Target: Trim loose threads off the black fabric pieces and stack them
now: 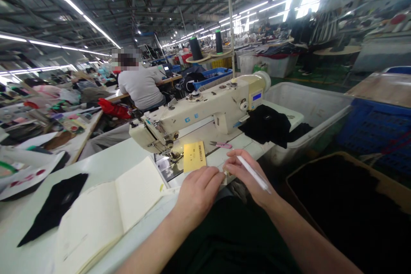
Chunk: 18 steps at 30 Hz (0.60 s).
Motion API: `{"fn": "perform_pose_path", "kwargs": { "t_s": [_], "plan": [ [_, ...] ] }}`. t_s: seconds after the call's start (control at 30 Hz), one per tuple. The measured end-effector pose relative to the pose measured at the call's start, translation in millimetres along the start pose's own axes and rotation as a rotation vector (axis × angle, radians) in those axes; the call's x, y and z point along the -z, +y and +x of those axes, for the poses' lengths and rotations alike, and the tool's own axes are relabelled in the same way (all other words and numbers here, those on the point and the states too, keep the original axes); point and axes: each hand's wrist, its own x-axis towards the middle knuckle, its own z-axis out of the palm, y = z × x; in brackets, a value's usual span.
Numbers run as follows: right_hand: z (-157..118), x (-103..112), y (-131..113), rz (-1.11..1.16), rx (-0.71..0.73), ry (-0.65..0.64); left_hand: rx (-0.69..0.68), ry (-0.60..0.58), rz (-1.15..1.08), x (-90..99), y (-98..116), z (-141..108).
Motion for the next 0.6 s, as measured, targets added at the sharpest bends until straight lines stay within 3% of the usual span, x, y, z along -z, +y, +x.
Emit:
{"fn": "perform_pose_path", "kwargs": {
  "t_s": [0.2, 0.37, 0.5, 0.6],
  "plan": [
    [-1, 4, 2, 0.09, 0.016, -0.067, 0.063, 0.027, -0.095, -1.5, -1, 0],
    [0, 6, 4, -0.046, 0.048, -0.036, 0.368, 0.005, -0.419, -7.5, -1, 3],
    [1, 7, 7, 0.006, -0.015, 0.074, 0.672, -0.176, -0.622, -1.6, -8, 9],
    [5, 17, 10, 0.042, -0.026, 0.24, 0.746, -0.337, -0.74, 10.1, -21, 7]
  ]
}}
